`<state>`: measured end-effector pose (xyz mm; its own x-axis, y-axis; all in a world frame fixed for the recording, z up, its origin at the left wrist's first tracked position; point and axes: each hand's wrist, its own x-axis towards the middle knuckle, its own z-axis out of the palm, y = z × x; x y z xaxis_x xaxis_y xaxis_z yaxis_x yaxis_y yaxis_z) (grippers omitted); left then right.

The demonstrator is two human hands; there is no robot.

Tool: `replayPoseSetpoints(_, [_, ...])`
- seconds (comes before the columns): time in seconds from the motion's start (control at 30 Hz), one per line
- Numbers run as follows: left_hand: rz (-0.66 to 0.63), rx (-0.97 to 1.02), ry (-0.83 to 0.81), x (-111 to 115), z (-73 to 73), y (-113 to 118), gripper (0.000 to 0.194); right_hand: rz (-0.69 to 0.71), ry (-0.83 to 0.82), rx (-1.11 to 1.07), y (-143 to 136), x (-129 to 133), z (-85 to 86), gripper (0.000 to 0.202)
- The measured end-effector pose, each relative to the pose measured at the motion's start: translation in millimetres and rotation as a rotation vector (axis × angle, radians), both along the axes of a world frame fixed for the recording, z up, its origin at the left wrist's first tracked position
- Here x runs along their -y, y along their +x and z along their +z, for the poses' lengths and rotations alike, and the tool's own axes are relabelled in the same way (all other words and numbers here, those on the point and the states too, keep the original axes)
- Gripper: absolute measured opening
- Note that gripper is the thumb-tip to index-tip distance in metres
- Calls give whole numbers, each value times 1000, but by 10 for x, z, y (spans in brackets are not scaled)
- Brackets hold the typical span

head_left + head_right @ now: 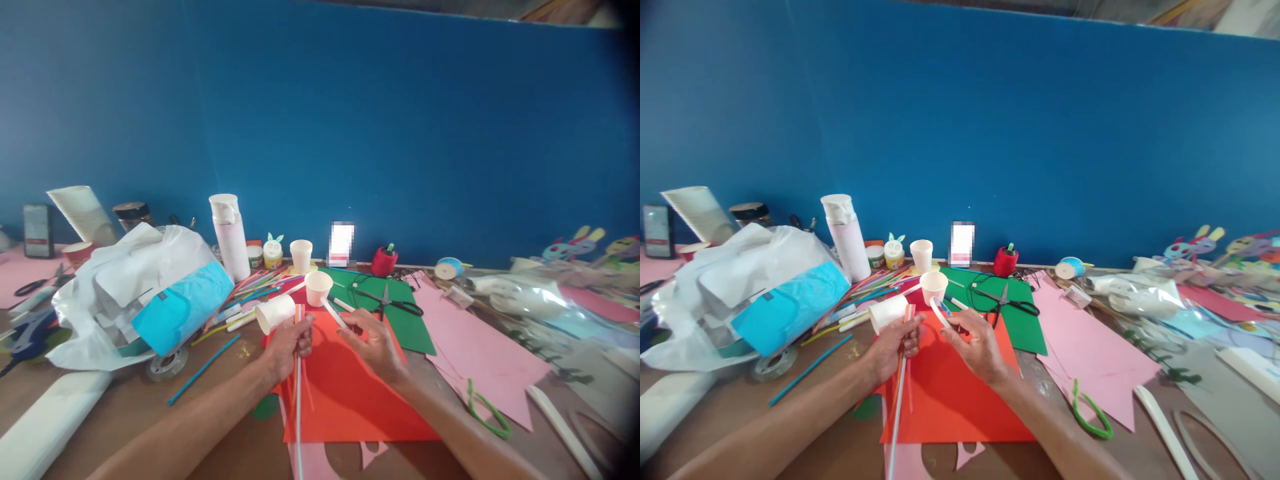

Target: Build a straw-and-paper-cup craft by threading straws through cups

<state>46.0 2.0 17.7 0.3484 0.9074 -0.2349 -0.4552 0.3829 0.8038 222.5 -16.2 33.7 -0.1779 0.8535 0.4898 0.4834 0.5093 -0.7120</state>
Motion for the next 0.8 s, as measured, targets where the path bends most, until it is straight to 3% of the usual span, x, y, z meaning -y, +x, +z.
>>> replayPoseSetpoints(0.23, [-125,-38,-1,75,16,46,32,75,19,97,-101,24,-84,18])
replayPoseSetpoints(0.5, [-78,5,-88,11,18,36,34,234,-64,93,-32,10,-85,30])
replayPoseSetpoints(0.67, [-31,53,-98,-18,20,27,33,219,-84,90,-32,-7,-143,11])
replayPoseSetpoints(0.8, [-33,71,-99,-20,13,24,31,224,-133,60,-50,8,-152,14])
